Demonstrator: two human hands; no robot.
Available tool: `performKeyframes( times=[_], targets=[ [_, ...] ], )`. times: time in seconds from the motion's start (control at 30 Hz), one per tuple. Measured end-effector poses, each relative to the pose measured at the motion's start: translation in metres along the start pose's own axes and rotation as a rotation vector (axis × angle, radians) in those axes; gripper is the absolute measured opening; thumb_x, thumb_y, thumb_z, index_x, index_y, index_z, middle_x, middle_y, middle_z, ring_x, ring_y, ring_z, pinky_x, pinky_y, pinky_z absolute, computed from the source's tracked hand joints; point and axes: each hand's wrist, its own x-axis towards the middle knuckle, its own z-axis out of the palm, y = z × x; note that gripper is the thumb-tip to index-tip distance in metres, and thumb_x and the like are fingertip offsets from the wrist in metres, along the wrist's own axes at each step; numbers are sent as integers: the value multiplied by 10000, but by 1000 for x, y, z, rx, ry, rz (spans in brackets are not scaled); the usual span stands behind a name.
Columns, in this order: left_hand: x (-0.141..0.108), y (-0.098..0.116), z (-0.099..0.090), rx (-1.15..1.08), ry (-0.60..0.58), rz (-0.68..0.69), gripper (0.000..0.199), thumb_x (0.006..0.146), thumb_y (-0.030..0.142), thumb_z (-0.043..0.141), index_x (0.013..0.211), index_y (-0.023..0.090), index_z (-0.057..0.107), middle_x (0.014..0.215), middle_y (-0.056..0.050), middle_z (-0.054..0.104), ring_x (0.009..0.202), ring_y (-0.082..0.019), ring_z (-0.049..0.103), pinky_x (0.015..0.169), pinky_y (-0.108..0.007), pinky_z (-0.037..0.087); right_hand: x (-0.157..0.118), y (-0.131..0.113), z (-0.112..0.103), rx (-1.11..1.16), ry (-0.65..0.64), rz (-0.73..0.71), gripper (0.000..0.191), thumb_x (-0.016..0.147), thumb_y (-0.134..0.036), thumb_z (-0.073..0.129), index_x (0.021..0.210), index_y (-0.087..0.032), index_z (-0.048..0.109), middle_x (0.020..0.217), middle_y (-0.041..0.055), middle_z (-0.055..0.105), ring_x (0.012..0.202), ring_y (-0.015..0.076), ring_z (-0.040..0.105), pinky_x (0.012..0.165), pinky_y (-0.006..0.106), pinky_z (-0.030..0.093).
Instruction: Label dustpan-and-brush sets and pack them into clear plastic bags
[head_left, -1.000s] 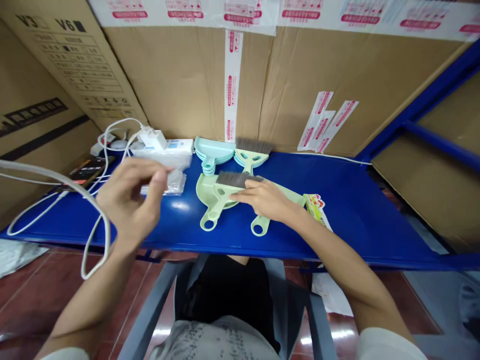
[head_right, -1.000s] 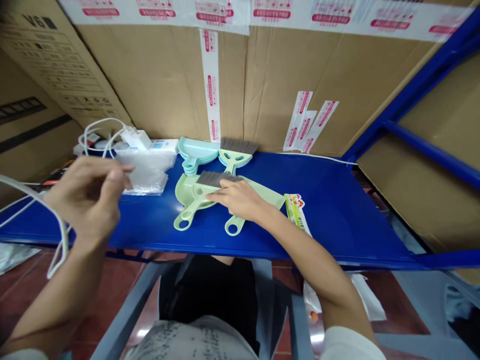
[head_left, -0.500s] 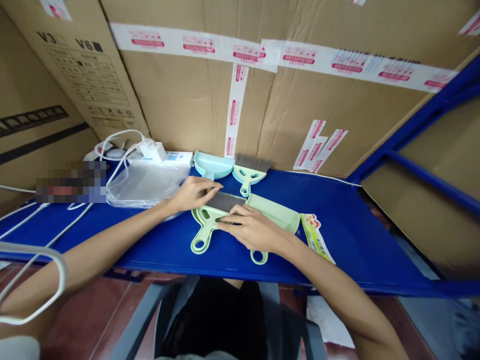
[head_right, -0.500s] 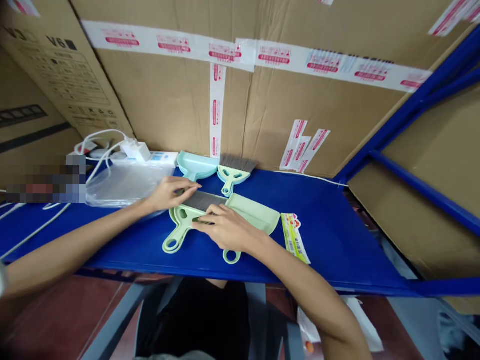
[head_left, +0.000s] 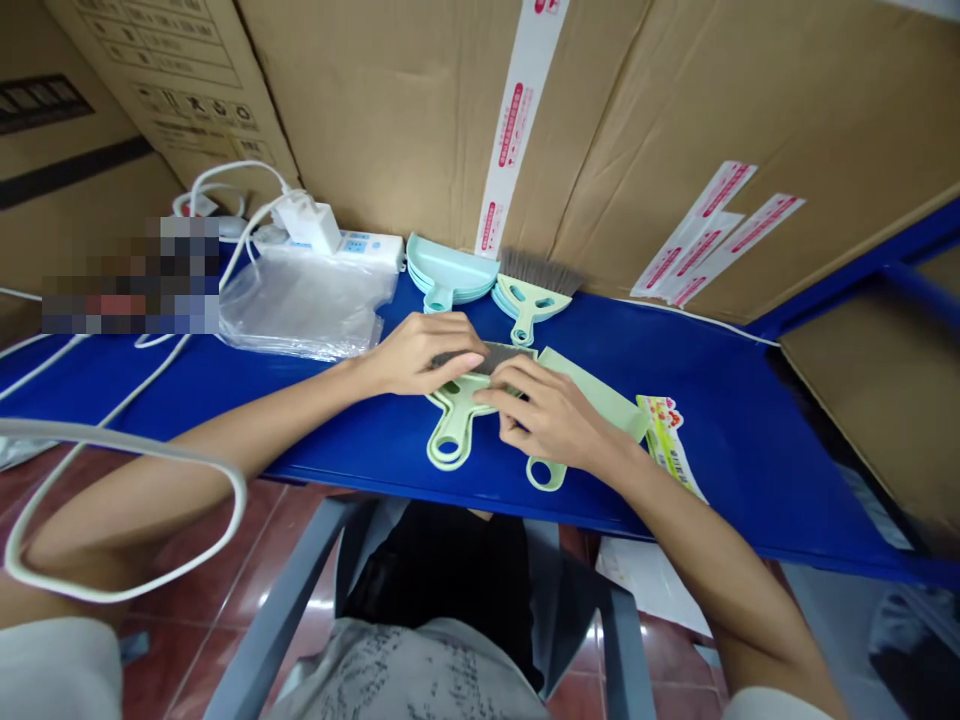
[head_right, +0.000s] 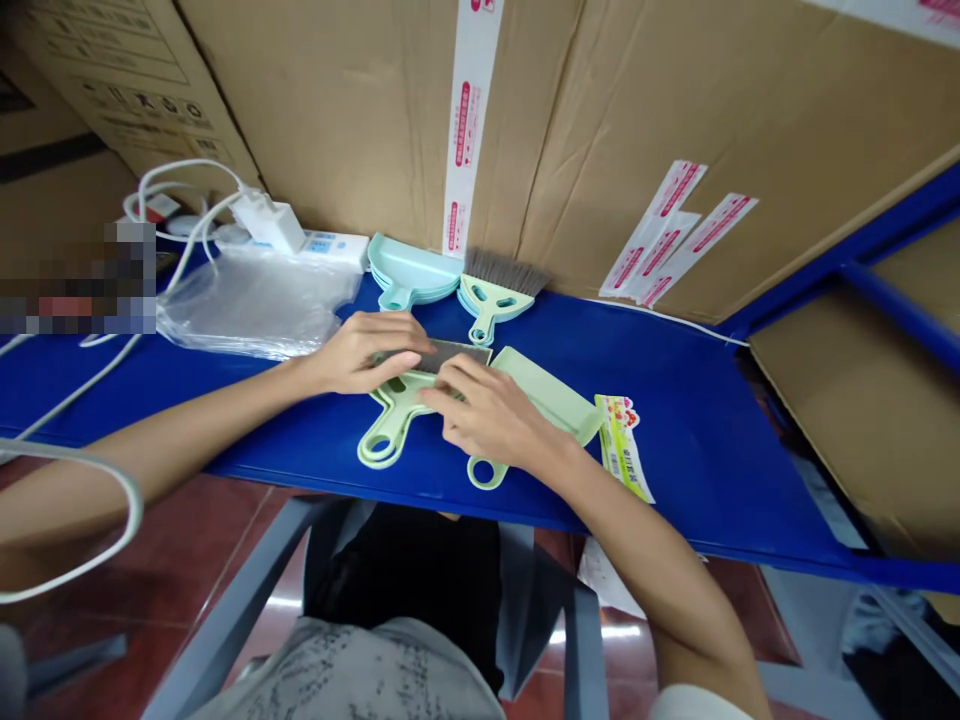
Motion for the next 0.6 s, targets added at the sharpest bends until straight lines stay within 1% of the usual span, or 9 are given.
performKeyframes(
  times=[0.1,0.13,0.2,0.27,0.37,0.43,0.5,0.53,0.6],
  targets=[
    [-1,5,-4,-60,-33,39,432,1113,406,419,1232,142,740,1158,-162,786,1100,-268,734,959,-431,579,-3,8,-7,199,205,111,359,884,-60,568,1149,-251,718,1044,69,733,1024,257,681,901,433,584],
    [-1,6,-5,-60,-32,57,462,1106,456,432,1280,141,721,1211,-171,778,1139,-280,731,975,-439,580,-3,11,-9,263,253,165,359,868,-62,584,1139,-256,717,1048,60,740,1012,253,692,917,440,582],
    [-1,9,-5,-14,-28,86,518,1062,534,531,1356,134,680,1277,-178,765,1177,-297,730,983,-438,584,-5,14,-13,361,296,284,342,844,-69,612,1107,-258,721,1051,49,750,992,251,706,927,443,577],
    [0,12,-5,80,-5,100,504,1029,509,618,1366,138,669,1250,-158,781,1120,-286,756,928,-402,595,-6,18,-15,439,292,359,312,843,-88,630,1084,-260,729,1058,43,754,997,249,716,930,433,576],
    [1,14,-5,220,61,110,352,1034,401,614,1271,158,705,1068,-100,815,901,-231,776,749,-333,571,-8,27,-17,512,297,368,300,869,-122,647,1115,-265,741,1111,49,757,1058,253,727,957,422,580],
    [1,15,-7,271,82,129,294,1016,380,600,1178,169,725,957,-74,801,797,-214,749,666,-321,528,-10,37,-18,431,341,368,297,891,-122,635,1124,-267,751,1129,57,759,1079,259,726,981,435,577],
    [2,18,-9,280,41,137,256,976,374,604,1089,180,726,888,-59,768,766,-214,718,644,-328,502,-14,49,-20,243,386,379,304,908,-106,607,1112,-270,761,1117,66,758,1086,273,717,1008,471,564],
    [3,19,-10,276,-6,131,233,951,366,615,1053,186,720,871,-53,748,774,-218,705,649,-333,497,-16,56,-21,147,389,382,318,914,-97,594,1118,-272,764,1120,71,754,1098,282,709,1025,493,554],
    [4,24,-11,264,-146,96,191,890,341,657,1009,198,701,871,-50,711,829,-234,683,666,-338,488,-21,67,-22,18,334,380,363,926,-92,585,1191,-274,755,1194,88,735,1169,304,678,1070,533,528]
  ],
)
